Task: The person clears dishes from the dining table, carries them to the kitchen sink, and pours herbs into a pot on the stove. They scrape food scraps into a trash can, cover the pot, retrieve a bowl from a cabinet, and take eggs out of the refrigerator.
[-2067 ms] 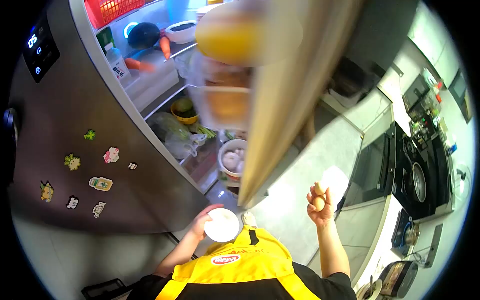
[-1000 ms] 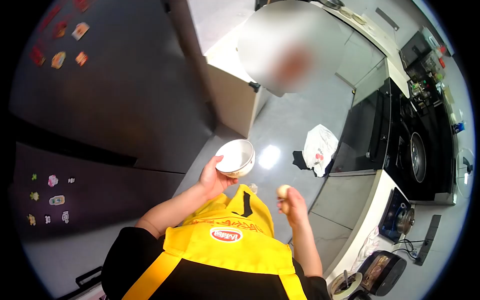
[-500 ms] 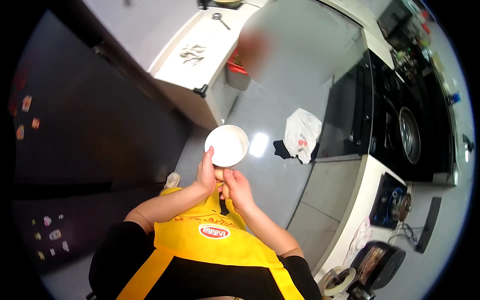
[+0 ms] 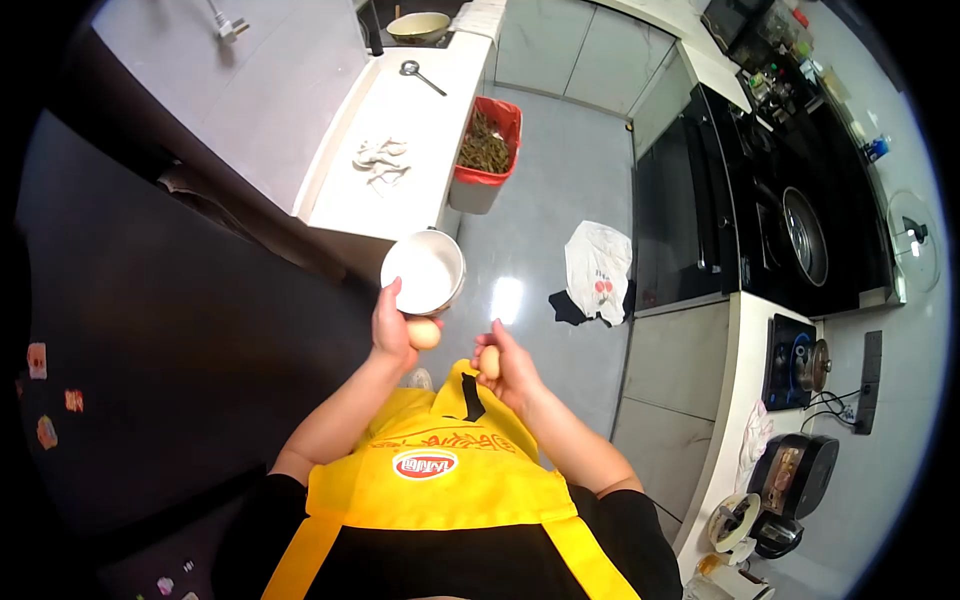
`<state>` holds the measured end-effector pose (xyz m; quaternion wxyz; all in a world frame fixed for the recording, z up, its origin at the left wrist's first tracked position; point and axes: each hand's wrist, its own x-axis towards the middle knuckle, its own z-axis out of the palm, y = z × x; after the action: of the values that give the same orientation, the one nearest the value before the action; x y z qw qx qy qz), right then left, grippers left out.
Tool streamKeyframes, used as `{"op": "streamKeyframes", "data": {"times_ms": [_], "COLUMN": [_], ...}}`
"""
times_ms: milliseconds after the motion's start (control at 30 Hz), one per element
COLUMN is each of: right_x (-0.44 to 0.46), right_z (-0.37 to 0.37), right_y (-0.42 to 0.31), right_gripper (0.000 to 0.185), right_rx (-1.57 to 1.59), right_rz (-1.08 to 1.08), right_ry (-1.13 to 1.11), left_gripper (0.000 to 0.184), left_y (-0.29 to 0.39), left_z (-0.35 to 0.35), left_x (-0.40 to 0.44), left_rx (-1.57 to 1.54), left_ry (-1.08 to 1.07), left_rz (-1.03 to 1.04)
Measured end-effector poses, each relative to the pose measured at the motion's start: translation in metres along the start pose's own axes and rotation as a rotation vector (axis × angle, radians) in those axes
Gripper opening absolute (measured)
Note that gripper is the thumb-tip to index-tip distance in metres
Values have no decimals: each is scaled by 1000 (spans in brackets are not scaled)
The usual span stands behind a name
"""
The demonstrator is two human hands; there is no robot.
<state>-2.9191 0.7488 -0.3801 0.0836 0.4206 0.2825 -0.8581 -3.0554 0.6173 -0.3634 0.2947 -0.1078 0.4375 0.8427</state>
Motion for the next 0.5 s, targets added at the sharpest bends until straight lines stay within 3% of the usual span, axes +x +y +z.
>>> {"op": "streamKeyframes", "data": {"times_ms": [100,167,200,233,267,300,367,400,467,500], "right_x": [43,50,55,49,63,63,55,66,89,101], "right_z": [-1,22,27,57,58,73,115,116,115,114], "right_y": [-17,-40,-56,-70,-84,-100,-135,-152,-189,-209], "right_gripper": [29,21,15,19,28,28,43,43,51,52], "right_rx": [193,-93,-193,-342,-537,-536,-1269,-1277,-1370,-1429], "right_rz": [132,-178,-299,-471,-689,-691,-1556,-1555,-1283,-1333], "right_ry": [81,101,-39,103,80,91,193,188,-66,-135], "left_gripper": [43,44,45,45,44,43,43,43,46,49], "left_y": [39,56,62,65,65,64,59,57,50,49], "left_z": [-21,-25,-23,-19,-14,-9,1,8,25,35], "left_x": [25,41,51,62,73,83,107,119,144,156], "left_rx": [81,176,202,205,236,263,261,260,246,243], "left_ry": [-34,-30,-47,-55,-65,-74,-109,-137,-137,-139], "left_rz": [68,83,84,78,89,98,105,122,129,134]}}
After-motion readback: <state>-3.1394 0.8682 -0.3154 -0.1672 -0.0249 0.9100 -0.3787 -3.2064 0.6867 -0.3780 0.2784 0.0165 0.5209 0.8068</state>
